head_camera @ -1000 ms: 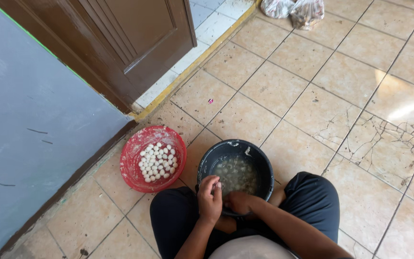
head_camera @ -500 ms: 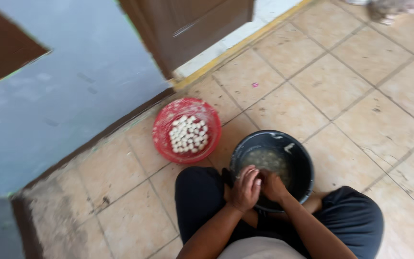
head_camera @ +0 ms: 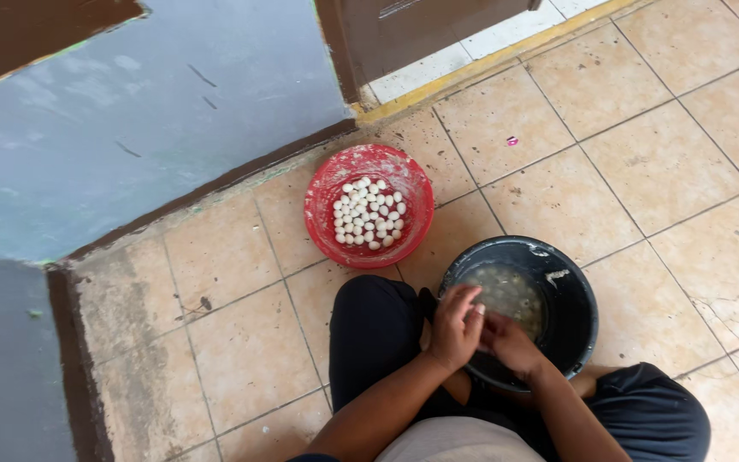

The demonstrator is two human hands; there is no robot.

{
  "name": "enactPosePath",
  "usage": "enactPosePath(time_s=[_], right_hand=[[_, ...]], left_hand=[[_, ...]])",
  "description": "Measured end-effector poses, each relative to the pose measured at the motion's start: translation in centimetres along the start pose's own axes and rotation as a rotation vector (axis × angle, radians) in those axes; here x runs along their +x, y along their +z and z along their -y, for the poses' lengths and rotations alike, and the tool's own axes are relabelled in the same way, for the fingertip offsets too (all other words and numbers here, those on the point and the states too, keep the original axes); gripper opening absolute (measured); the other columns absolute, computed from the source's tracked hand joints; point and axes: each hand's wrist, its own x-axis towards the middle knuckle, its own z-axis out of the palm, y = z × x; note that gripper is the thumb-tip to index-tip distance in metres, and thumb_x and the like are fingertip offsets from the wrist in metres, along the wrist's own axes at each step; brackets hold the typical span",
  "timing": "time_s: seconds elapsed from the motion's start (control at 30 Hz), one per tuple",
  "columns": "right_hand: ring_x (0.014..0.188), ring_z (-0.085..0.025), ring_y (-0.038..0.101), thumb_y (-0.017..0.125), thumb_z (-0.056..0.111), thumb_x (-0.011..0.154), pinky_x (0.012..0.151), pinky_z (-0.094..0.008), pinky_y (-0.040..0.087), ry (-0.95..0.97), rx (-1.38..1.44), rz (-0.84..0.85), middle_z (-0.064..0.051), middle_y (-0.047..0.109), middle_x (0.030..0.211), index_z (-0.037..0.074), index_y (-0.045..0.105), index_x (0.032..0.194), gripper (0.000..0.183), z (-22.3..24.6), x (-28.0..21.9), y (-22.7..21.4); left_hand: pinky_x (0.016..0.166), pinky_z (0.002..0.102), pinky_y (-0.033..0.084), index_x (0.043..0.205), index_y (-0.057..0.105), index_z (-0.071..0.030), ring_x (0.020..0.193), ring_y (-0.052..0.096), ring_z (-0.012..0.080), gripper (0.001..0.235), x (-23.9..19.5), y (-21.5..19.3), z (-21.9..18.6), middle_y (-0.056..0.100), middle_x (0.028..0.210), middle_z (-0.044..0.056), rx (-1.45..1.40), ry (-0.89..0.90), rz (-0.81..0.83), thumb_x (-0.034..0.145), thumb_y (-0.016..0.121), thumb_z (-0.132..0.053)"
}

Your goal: The person sits on the floor and peels hard-boiled eggs by hand. They remove the shell from each egg and place the peeled egg into a red bowl. The discarded shells are dropped into a black basin containing water.

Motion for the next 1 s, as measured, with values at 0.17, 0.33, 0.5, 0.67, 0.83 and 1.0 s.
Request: enactPosePath(time_s=[0.17, 0.33, 0.5, 0.67, 0.83, 1.0], right_hand=[[0.092, -0.014, 0.066, 0.059, 0.006, 0.105, 0.082, -0.027, 0.057, -0.299, 0.498, -0.081, -0.008, 0.07, 0.104, 0.0, 0.066, 0.113, 0.012, 2.6, -3.5, -1.2], [0.087, -0.013, 0.069, 0.061, 0.008, 0.103, 0.08, -0.027, 0.058, -0.369, 0.637, -0.151, -0.01, 0.072, 0.099, 0.0, 0.07, 0.108, 0.013, 5.3, -6.0, -1.4], [0.085, -0.013, 0.067, 0.066, 0.004, 0.101, 0.077, -0.025, 0.056, -0.668, 0.088, -0.448, -0.007, 0.073, 0.103, 0.0, 0.073, 0.109, 0.012, 8.0, -7.8, -0.4], [0.086, -0.019, 0.074, 0.069, -0.002, 0.093, 0.072, -0.03, 0.06, -0.858, -0.452, -0.596, -0.011, 0.074, 0.103, -0.001, 0.07, 0.103, 0.01, 11.2, -10.1, -0.5], [0.079, -0.02, 0.075, 0.072, -0.002, 0.091, 0.066, -0.03, 0.06, -0.872, -0.611, -0.56, -0.011, 0.073, 0.096, 0.001, 0.064, 0.102, 0.015, 12.8, -11.0, -1.6], [0.074, -0.016, 0.073, 0.074, 0.0, 0.087, 0.059, -0.028, 0.058, -0.81, -0.561, -0.542, -0.01, 0.072, 0.09, 0.001, 0.062, 0.099, 0.017, 11.6, -11.3, -2.2]], left_hand=[[0.079, 0.034, 0.059, 0.12, 0.073, -0.001, 0.095, 0.074, 0.0279, 0.024, 1.4, 0.0, -0.7, 0.073, 0.113, 0.014, -0.112, -0.165, 0.216, 0.097, 0.071, -0.009], [0.083, 0.031, 0.06, 0.12, 0.071, 0.0, 0.097, 0.072, 0.0195, 0.027, 3.1, 1.2, -3.5, 0.07, 0.115, 0.012, -0.332, -0.08, 0.225, 0.093, 0.072, 0.004], [0.085, 0.027, 0.063, 0.114, 0.068, 0.0, 0.098, 0.071, 0.015, 0.02, 3.9, 2.6, -5.0, 0.067, 0.114, 0.009, -0.576, -0.271, 0.204, 0.095, 0.071, 0.006], [0.084, 0.026, 0.062, 0.114, 0.07, 0.001, 0.099, 0.071, 0.0149, 0.022, 4.5, 2.6, -6.2, 0.067, 0.116, 0.01, -0.42, -0.205, 0.171, 0.093, 0.072, 0.008], [0.08, 0.025, 0.062, 0.113, 0.073, 0.0, 0.094, 0.073, 0.0149, 0.024, 4.2, 2.5, -7.9, 0.068, 0.113, 0.01, -0.262, -0.127, 0.192, 0.09, 0.077, 0.007], [0.091, 0.028, 0.064, 0.119, 0.07, 0.0, 0.105, 0.072, 0.0164, 0.025, 3.5, 2.8, -7.6, 0.068, 0.12, 0.011, -0.399, -0.227, 0.266, 0.095, 0.071, 0.005]])
